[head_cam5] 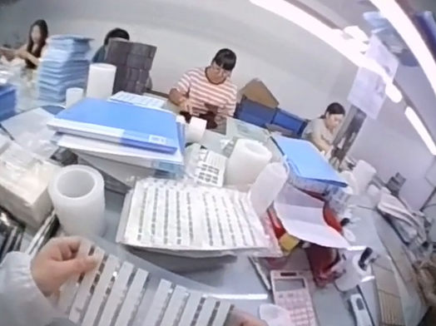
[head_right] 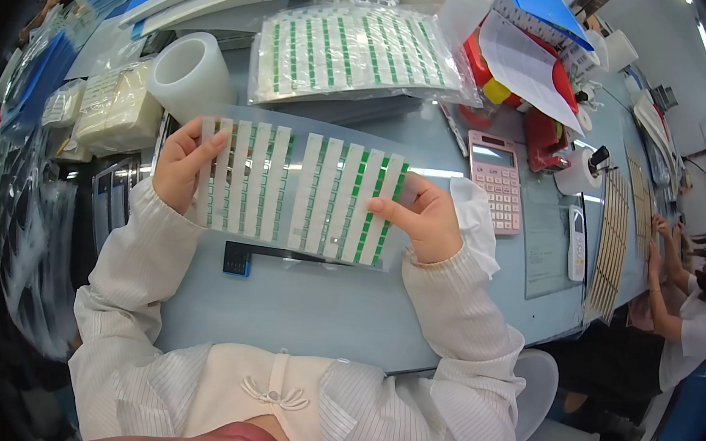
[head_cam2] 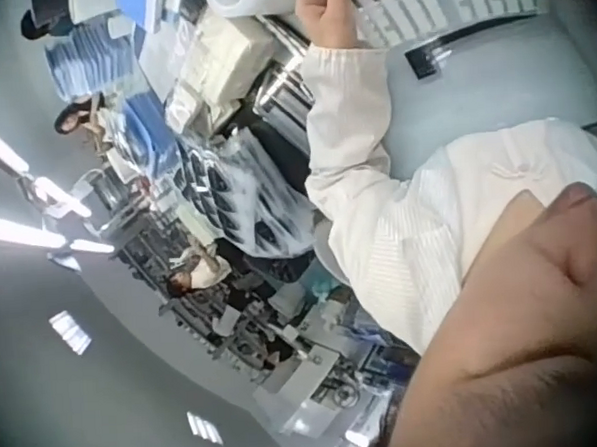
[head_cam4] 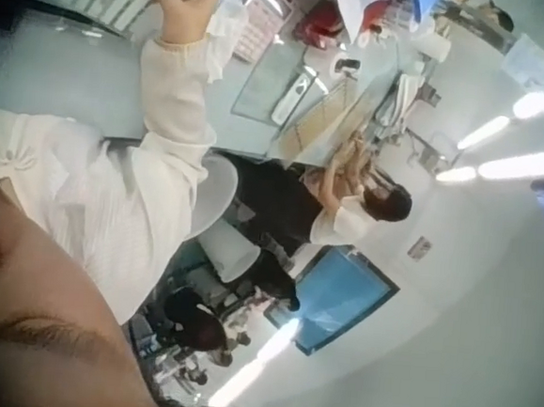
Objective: The recorder is applying double-sided adhesive strips to small plastic components at a factory workbench.
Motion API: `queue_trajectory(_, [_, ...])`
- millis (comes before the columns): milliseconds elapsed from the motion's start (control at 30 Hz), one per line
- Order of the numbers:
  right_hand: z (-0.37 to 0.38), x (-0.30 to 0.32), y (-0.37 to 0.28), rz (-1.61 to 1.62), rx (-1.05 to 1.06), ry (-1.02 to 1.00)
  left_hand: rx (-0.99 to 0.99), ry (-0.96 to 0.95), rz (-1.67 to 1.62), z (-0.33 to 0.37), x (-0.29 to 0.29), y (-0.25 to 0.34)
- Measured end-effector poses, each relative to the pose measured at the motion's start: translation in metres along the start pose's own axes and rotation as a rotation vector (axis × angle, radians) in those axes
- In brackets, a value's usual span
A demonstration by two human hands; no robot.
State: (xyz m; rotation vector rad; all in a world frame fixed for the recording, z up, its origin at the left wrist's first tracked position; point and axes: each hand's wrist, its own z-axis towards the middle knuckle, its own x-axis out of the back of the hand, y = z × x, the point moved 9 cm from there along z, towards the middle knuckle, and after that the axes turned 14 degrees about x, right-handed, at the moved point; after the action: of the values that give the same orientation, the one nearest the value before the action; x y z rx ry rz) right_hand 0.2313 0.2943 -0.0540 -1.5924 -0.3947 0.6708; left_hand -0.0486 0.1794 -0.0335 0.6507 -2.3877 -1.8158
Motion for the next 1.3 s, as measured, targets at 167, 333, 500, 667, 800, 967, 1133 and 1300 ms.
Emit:
queue_trajectory(167, [0.0,0.008,-0.008,-0.086,0.105,0.028,-0.028,0.005,0.107,0.0,0.008,0.005])
queue_trajectory(333, [0.001,0.012,-0.033,-0.312,0.489,0.014,-0.414,-0.185,0.349,-0.018,-0.006,0.038])
queue_trajectory(500, [-0.022,-0.002,-0.076,-0.905,0.999,0.109,-0.713,-0.194,0.909,-0.046,-0.029,0.048])
queue_trajectory(667, [-0.036,-0.004,-0.082,-1.037,1.1,0.119,-0.868,-0.148,1.089,-0.063,-0.04,0.029])
queue_trajectory(800, [-0.039,-0.005,-0.085,-0.999,1.1,0.105,-0.922,-0.162,1.053,-0.069,-0.042,0.019])
queue_trajectory(967, [-0.036,-0.006,-0.082,-0.989,1.052,0.075,-0.842,-0.174,0.983,-0.066,-0.037,0.012])
queue_trajectory(1133, [-0.036,-0.009,-0.079,-0.953,1.078,0.093,-0.841,-0.204,0.967,-0.067,-0.039,0.015])
queue_trajectory(1300, [-0.038,0.008,-0.068,-0.771,0.89,0.176,-0.422,-0.273,0.556,-0.059,-0.016,-0.005])
